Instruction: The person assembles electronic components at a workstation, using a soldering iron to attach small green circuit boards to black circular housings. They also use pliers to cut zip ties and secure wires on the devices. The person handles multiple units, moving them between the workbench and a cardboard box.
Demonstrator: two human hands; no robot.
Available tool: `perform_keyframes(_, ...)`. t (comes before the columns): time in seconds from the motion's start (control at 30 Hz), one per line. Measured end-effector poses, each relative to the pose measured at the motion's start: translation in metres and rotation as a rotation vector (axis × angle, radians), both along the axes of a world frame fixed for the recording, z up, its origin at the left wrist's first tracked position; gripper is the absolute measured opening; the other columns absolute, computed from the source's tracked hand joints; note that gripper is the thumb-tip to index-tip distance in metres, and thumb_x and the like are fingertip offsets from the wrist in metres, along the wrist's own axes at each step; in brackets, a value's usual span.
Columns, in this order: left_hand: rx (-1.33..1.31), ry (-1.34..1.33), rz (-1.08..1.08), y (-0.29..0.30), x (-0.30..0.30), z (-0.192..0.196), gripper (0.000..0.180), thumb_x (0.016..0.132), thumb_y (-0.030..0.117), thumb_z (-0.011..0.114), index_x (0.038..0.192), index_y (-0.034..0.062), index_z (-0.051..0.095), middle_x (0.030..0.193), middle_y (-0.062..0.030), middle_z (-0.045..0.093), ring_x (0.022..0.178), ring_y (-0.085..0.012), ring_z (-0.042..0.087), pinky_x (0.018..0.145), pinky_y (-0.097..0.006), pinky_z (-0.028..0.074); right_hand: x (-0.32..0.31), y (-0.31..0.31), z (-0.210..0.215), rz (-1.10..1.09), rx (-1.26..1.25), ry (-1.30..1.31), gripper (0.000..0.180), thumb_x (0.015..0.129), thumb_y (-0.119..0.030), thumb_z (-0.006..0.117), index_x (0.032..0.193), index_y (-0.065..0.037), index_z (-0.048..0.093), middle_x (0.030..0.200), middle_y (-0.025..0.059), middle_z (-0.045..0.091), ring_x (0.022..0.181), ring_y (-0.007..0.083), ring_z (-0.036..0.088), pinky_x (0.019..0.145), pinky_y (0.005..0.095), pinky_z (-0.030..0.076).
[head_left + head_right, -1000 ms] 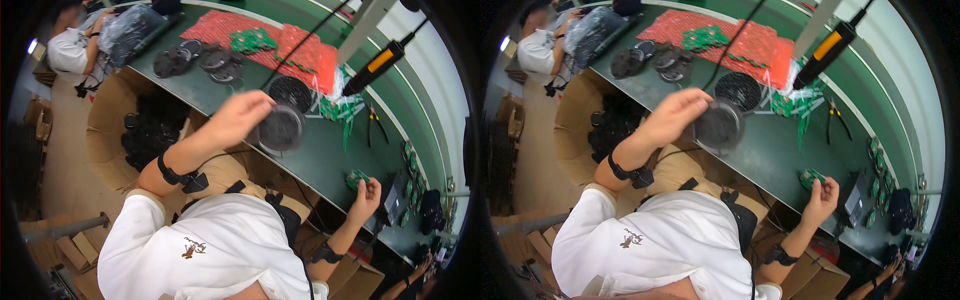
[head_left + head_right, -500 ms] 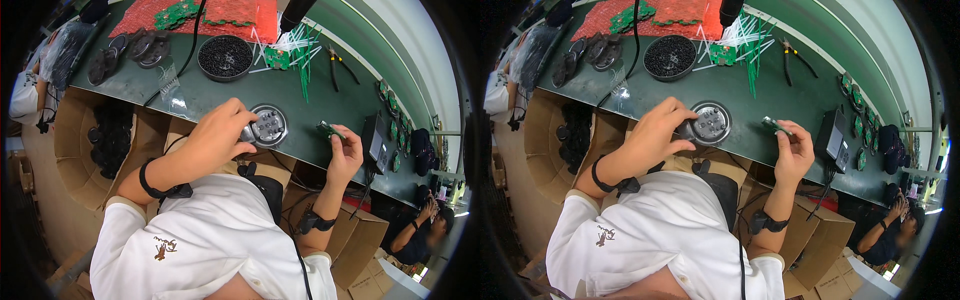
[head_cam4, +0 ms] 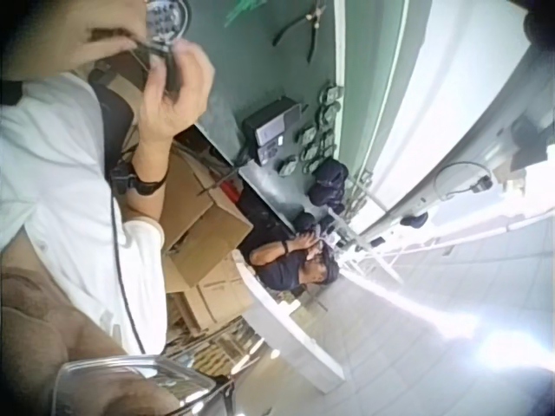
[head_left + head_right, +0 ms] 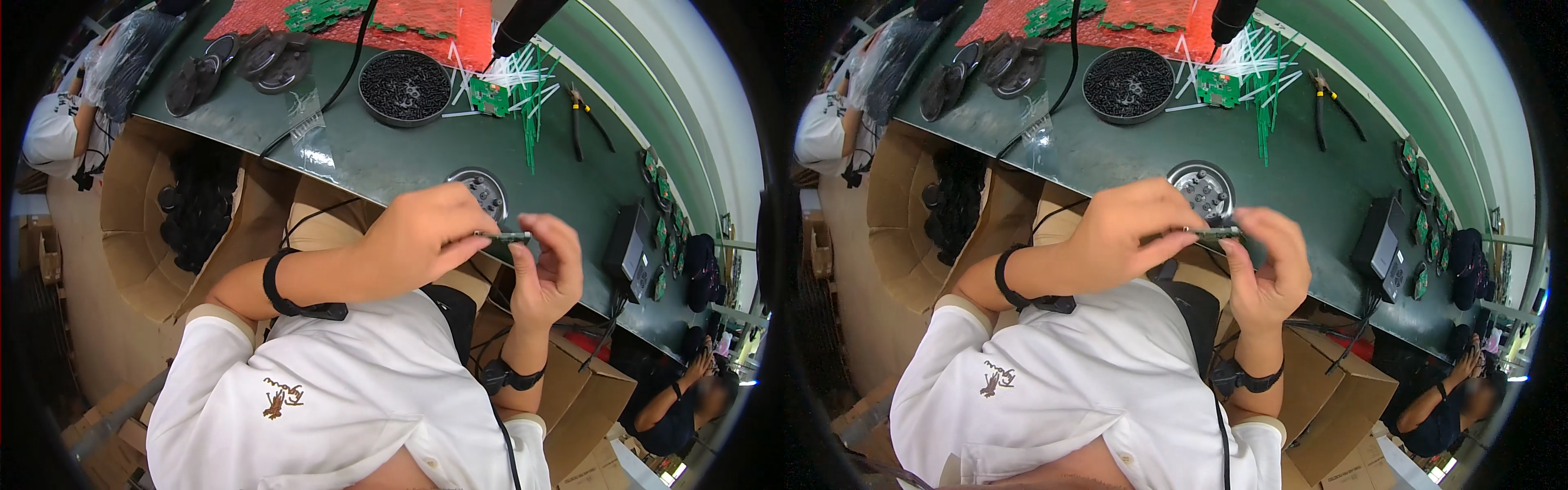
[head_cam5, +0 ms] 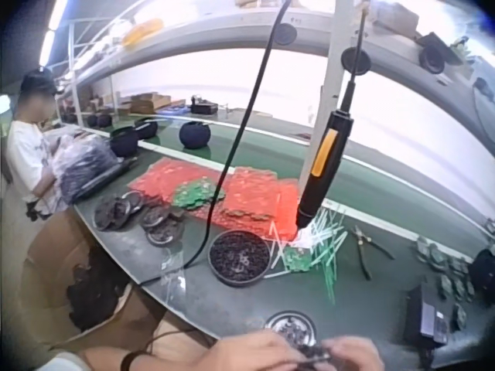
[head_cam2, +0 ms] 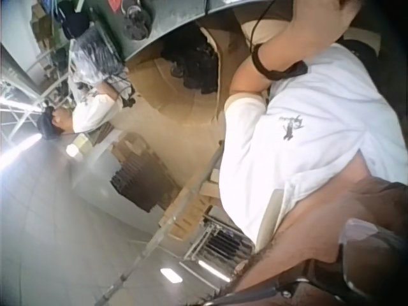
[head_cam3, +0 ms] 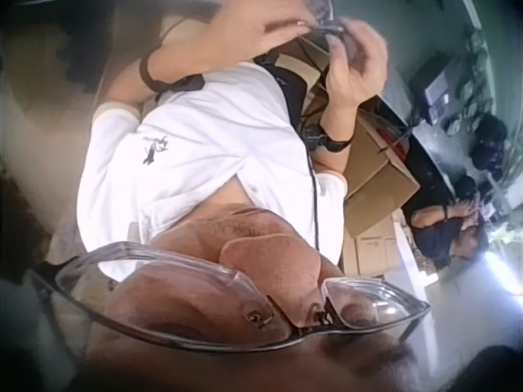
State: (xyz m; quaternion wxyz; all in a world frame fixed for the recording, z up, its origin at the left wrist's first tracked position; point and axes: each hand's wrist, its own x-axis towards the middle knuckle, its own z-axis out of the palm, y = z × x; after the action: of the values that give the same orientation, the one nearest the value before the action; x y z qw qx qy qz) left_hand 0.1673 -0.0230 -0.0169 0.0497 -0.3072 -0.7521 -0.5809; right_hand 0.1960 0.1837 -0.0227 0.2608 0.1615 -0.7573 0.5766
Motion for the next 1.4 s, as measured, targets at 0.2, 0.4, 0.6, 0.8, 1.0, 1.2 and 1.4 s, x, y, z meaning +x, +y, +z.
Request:
perform_keyframes(0.2, 0.342, -0.870, -0.124, -0.005, -0.005, -0.006, 0.029, 0.095, 0.003, 0.071, 0.122, -0.0013, 0.061, 0.103, -0.0099, 0.071, 0.085, -0.0128, 0.072, 0.070, -0.024, 0.058, -0.001, -0.006, 0.011, -0.074, 0.396, 0.026, 0.051, 0.068, -0.004, 0.091, 0.115, 0.000, 0.070, 0.121, 0.0172, 0.068, 0.102, 0.0270, 0.069, 0.086, 0.0358, 0.059)
perform_keyframes(0.4, -0.223, -0.041, 0.139, -0.027, -0.011, 0.003, 0.071, 0.076, 0.013, 0.088, 0.138, 0.0042, 0.054, 0.125, -0.0092, 0.067, 0.117, -0.0228, 0.066, 0.086, -0.035, 0.055, -0.009, -0.001, -0.002, -0.066, 0.253, -0.187, 0.048, 0.071, -0.001, 0.088, 0.117, 0.001, 0.072, 0.123, 0.0172, 0.069, 0.095, 0.0242, 0.072, 0.078, 0.0319, 0.061)
perform_keyframes(0.6, -0.236, 0.109, 0.098, -0.020, -0.011, -0.022, 0.086, 0.063, 0.021, 0.091, 0.141, 0.0108, 0.056, 0.144, -0.0100, 0.058, 0.125, -0.0343, 0.059, 0.096, -0.042, 0.048, -0.014, -0.003, -0.004, -0.055, 0.514, -0.130, 0.047, 0.071, -0.002, 0.087, 0.116, -0.001, 0.074, 0.122, 0.0140, 0.070, 0.096, 0.0254, 0.071, 0.082, 0.0329, 0.059)
perform_keyframes(0.8, -0.331, 0.194, 0.017, -0.025, -0.015, -0.025, 0.064, 0.066, 0.017, 0.088, 0.125, 0.0085, 0.067, 0.140, -0.0083, 0.061, 0.120, -0.0324, 0.060, 0.096, -0.044, 0.047, -0.015, 0.000, 0.003, 0.015, 0.664, -0.111, 0.048, 0.071, -0.002, 0.085, 0.118, -0.003, 0.074, 0.125, 0.0141, 0.069, 0.108, 0.0315, 0.066, 0.091, 0.0373, 0.055)
perform_keyframes(1.0, -0.318, 0.240, 0.055, -0.020, -0.017, -0.027, 0.052, 0.068, 0.012, 0.085, 0.118, 0.0078, 0.069, 0.134, -0.0060, 0.064, 0.104, -0.0303, 0.060, 0.090, -0.043, 0.050, -0.009, 0.003, 0.000, 0.042, 0.596, -0.109, 0.045, 0.073, -0.001, 0.083, 0.117, -0.003, 0.074, 0.131, 0.0159, 0.066, 0.112, 0.0322, 0.065, 0.092, 0.0377, 0.055)
perform_keyframes(1.2, -0.238, 0.263, 0.062, -0.018, -0.022, -0.029, 0.048, 0.069, 0.013, 0.084, 0.115, 0.0078, 0.071, 0.129, -0.0068, 0.066, 0.099, -0.0319, 0.059, 0.083, -0.040, 0.053, -0.008, 0.007, -0.008, 0.069, 0.532, -0.095, 0.039, 0.072, -0.001, 0.083, 0.110, -0.003, 0.076, 0.131, 0.0159, 0.066, 0.114, 0.0320, 0.065, 0.092, 0.0376, 0.056)
perform_keyframes(1.4, -0.129, 0.222, 0.059, -0.013, -0.031, -0.015, 0.039, 0.076, 0.019, 0.083, 0.110, 0.0062, 0.070, 0.109, -0.0092, 0.070, 0.096, -0.0319, 0.061, 0.082, -0.041, 0.052, -0.010, 0.001, -0.002, -0.012, 0.368, -0.144, 0.028, 0.080, -0.002, 0.081, 0.107, 0.000, 0.075, 0.118, 0.0162, 0.072, 0.103, 0.0260, 0.069, 0.086, 0.0318, 0.055)
